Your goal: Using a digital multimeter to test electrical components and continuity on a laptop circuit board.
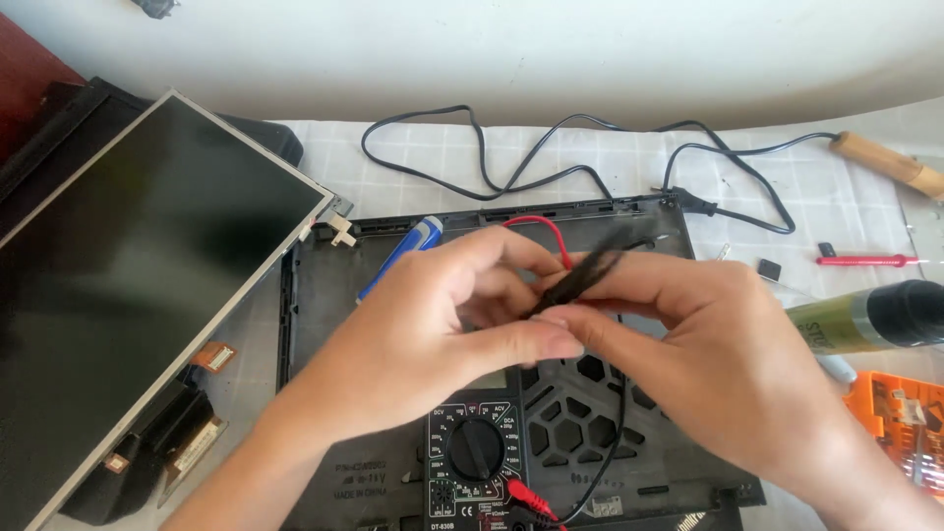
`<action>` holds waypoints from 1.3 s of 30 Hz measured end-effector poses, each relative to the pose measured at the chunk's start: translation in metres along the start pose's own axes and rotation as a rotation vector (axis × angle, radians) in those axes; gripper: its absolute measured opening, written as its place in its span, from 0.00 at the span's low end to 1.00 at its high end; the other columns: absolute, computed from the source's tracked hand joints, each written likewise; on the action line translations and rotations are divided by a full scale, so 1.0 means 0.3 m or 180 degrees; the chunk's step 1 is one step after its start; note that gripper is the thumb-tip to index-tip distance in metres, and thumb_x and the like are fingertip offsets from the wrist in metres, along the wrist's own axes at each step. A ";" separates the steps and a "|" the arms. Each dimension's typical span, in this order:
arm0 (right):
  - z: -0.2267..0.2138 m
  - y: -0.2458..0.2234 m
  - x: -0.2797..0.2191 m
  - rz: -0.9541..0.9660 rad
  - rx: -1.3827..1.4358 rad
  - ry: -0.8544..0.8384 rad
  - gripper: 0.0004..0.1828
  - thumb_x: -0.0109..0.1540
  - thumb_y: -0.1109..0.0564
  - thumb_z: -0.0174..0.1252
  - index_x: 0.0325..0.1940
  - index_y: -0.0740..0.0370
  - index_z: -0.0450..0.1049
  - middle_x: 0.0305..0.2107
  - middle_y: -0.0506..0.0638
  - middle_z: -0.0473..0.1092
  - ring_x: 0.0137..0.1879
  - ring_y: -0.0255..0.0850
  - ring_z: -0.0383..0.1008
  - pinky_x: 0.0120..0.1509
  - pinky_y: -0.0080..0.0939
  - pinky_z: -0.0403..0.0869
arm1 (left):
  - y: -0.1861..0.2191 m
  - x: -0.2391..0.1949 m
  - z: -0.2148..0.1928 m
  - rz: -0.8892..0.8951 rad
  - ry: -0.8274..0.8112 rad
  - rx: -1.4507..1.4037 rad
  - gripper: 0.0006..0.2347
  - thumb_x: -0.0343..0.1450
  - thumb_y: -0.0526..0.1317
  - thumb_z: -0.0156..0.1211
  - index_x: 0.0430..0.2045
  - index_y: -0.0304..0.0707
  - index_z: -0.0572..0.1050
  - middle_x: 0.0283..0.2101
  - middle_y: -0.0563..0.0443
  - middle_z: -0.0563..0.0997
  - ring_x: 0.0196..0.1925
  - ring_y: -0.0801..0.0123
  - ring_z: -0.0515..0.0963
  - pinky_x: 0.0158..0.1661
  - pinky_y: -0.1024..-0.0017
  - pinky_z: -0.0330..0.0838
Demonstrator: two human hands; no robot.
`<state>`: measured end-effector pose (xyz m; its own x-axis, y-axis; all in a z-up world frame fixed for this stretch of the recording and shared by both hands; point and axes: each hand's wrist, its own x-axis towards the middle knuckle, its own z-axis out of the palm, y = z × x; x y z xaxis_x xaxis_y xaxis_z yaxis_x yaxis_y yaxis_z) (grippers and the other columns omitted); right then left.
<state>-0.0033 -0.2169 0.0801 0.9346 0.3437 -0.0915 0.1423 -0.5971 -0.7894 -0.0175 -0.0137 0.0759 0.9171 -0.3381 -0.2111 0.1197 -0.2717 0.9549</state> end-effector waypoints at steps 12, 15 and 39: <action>-0.163 0.264 -0.031 -0.1008 0.3022 -0.0922 0.18 0.66 0.69 0.55 0.61 0.64 0.71 0.44 0.74 0.80 0.42 0.57 0.89 0.44 0.48 0.89 | -0.155 0.006 -0.153 0.1806 0.0298 -0.4545 0.13 0.82 0.37 0.55 0.59 0.29 0.72 0.55 0.43 0.81 0.56 0.58 0.82 0.59 0.66 0.80; -0.137 0.275 -0.022 -0.0749 0.3174 -0.0444 0.28 0.68 0.64 0.53 0.74 0.68 0.65 0.43 0.62 0.80 0.45 0.51 0.85 0.55 0.49 0.81 | -0.135 -0.008 -0.178 0.1858 0.2028 -0.4450 0.15 0.68 0.37 0.69 0.49 0.40 0.78 0.62 0.48 0.81 0.48 0.64 0.83 0.49 0.70 0.83; 0.081 0.364 0.089 0.0171 0.2272 0.0279 0.10 0.59 0.68 0.61 0.37 0.58 0.68 0.33 0.64 0.83 0.40 0.48 0.87 0.52 0.45 0.85 | -0.155 0.018 -0.118 -0.0899 -0.0095 -0.2338 0.14 0.76 0.42 0.48 0.46 0.27 0.73 0.29 0.22 0.83 0.10 0.53 0.78 0.04 0.72 0.64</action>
<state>0.0292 -0.2555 -0.0233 0.9613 0.2500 -0.1160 -0.1244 0.0179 -0.9921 -0.0047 0.0291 0.0378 0.8051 -0.3720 -0.4620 0.5770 0.3106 0.7554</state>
